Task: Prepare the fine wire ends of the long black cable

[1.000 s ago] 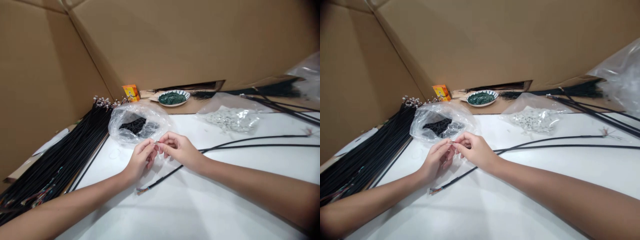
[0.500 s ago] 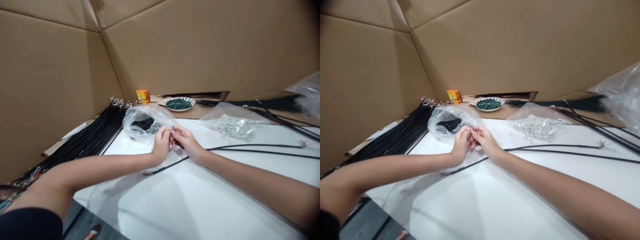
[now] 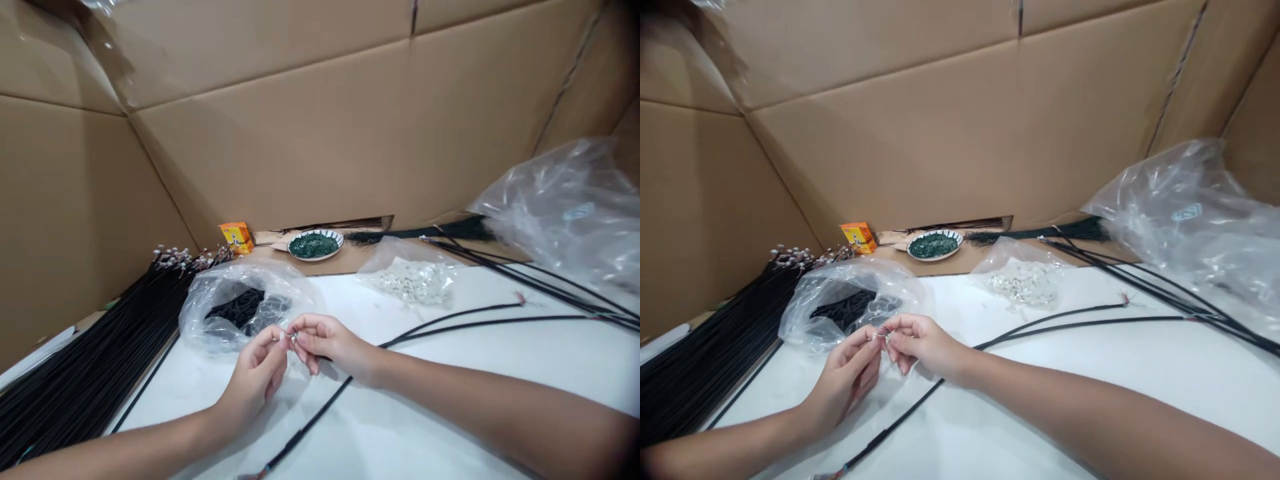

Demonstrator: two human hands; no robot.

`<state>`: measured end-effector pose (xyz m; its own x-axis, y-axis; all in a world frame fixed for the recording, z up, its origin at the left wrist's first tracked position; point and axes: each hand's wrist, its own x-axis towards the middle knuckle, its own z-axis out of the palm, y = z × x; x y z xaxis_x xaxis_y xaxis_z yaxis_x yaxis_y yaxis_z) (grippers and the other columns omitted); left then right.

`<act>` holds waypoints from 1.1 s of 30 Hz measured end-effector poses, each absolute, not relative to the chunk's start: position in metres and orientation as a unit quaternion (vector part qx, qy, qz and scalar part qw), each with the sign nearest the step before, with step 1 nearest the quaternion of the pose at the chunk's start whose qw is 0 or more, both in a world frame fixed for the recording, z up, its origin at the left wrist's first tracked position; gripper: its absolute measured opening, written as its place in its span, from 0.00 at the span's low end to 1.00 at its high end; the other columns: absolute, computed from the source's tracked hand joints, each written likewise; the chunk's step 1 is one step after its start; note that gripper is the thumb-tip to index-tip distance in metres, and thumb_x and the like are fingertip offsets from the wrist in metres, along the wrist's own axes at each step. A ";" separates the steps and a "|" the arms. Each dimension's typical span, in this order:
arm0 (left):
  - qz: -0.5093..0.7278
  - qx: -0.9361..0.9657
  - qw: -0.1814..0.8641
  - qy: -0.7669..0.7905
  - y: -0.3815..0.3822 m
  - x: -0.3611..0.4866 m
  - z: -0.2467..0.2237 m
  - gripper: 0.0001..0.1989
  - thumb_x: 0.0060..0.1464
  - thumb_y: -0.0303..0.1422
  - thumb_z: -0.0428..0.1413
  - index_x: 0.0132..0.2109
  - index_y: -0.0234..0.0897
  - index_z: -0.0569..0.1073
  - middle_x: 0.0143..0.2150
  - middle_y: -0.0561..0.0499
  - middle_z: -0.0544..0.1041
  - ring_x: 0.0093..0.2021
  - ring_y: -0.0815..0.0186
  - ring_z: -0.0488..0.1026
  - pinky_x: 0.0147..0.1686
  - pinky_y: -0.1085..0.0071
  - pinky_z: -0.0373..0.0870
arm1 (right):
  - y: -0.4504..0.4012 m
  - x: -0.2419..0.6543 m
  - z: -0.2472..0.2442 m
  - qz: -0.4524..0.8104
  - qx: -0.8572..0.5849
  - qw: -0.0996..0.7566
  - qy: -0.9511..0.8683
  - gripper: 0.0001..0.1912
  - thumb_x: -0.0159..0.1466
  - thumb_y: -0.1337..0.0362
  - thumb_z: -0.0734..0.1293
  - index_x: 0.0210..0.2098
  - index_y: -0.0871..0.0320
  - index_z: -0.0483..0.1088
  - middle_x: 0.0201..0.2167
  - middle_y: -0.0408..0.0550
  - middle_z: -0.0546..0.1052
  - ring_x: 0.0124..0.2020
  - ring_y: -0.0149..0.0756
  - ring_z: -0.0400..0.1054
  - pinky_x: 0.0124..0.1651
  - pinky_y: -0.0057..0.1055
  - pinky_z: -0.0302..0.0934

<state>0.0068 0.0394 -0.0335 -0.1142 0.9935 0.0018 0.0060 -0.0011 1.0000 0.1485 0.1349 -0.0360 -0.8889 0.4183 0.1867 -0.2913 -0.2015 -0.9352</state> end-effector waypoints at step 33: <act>0.641 0.502 0.418 0.402 0.056 0.029 -0.033 0.15 0.58 0.42 0.50 0.30 0.37 0.62 0.17 0.61 0.53 0.15 0.77 0.45 0.15 0.79 0.46 | 0.123 0.163 0.005 0.737 -0.172 0.197 -0.623 0.19 0.63 0.50 0.62 0.26 0.59 0.59 0.19 0.37 0.59 0.18 0.22 0.51 0.21 0.22 0.46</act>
<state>0.0286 0.0562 -0.0332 -0.1456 0.9401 0.3082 -0.1329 -0.3273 0.9355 0.1634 0.1234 0.0046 -0.8635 0.5043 -0.0083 -0.0758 -0.1459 -0.9864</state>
